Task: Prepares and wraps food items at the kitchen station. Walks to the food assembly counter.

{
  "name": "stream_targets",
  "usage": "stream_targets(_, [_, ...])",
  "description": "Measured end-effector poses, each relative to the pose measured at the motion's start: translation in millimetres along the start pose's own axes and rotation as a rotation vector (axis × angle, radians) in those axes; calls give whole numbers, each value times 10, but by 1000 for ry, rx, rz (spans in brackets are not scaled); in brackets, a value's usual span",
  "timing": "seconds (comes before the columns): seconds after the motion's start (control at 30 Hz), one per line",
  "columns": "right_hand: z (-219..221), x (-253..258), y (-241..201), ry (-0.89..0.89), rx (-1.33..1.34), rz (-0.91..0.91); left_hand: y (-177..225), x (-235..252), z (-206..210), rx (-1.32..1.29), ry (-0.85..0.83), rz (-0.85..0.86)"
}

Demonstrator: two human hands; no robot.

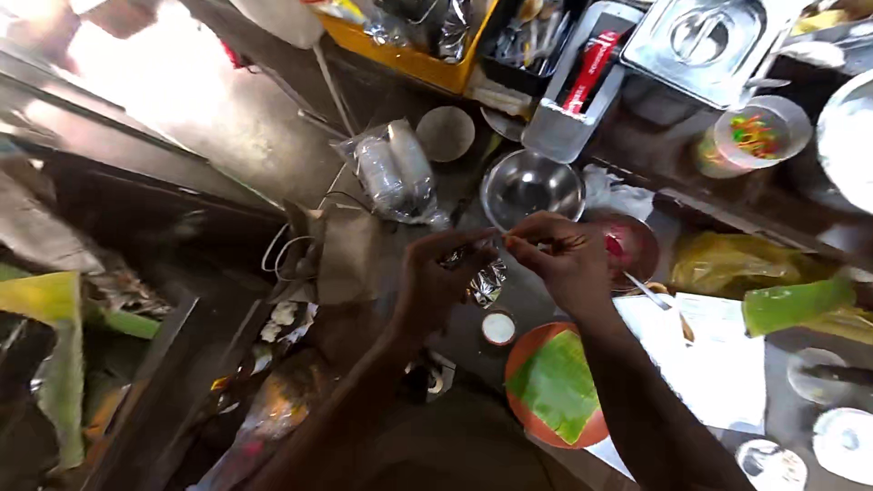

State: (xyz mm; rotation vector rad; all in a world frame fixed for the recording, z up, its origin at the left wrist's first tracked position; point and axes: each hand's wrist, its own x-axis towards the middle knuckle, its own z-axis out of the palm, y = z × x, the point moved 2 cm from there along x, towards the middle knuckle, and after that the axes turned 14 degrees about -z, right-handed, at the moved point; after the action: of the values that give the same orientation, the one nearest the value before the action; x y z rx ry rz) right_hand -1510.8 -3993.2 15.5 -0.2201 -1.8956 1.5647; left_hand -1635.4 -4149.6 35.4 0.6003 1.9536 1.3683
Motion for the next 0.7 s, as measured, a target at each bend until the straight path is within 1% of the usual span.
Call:
stream_targets(0.13, [208,-44,-16,-9,-49,135,-71,-56,-70,-46,51,11])
stream_targets(0.23, [262,-63,-35,-1,-106,172,-57,-92,-90,-28,91,18])
stream_targets(0.33, [277,-94,-98,67,-128,124,-42,-122,-91,-24,115,31])
stream_targets(0.43, [166,-73,-173,118,-196,27,-46,-199,-175,-78,172,-28])
stream_targets(0.47, [13,-23,-186,142,-278,-27,-19,-248,-221,-40,187,-56])
stream_targets(0.5, [-247,49,-203,186,-416,-80,6,-295,-255,12,191,-68])
stream_targets(0.53, [-600,134,-244,244,-589,-101,11,-317,-276,51,193,-64])
stream_targets(0.57, [-1016,224,-311,296,-776,-75,-1,-337,-294,85,196,-58])
stream_targets(0.63, [-1836,404,-449,373,-1074,77,-66,-411,-355,106,221,-69])
stream_targets(0.7, [-2454,591,-445,340,-1234,301,-178,-484,-410,107,242,-74])
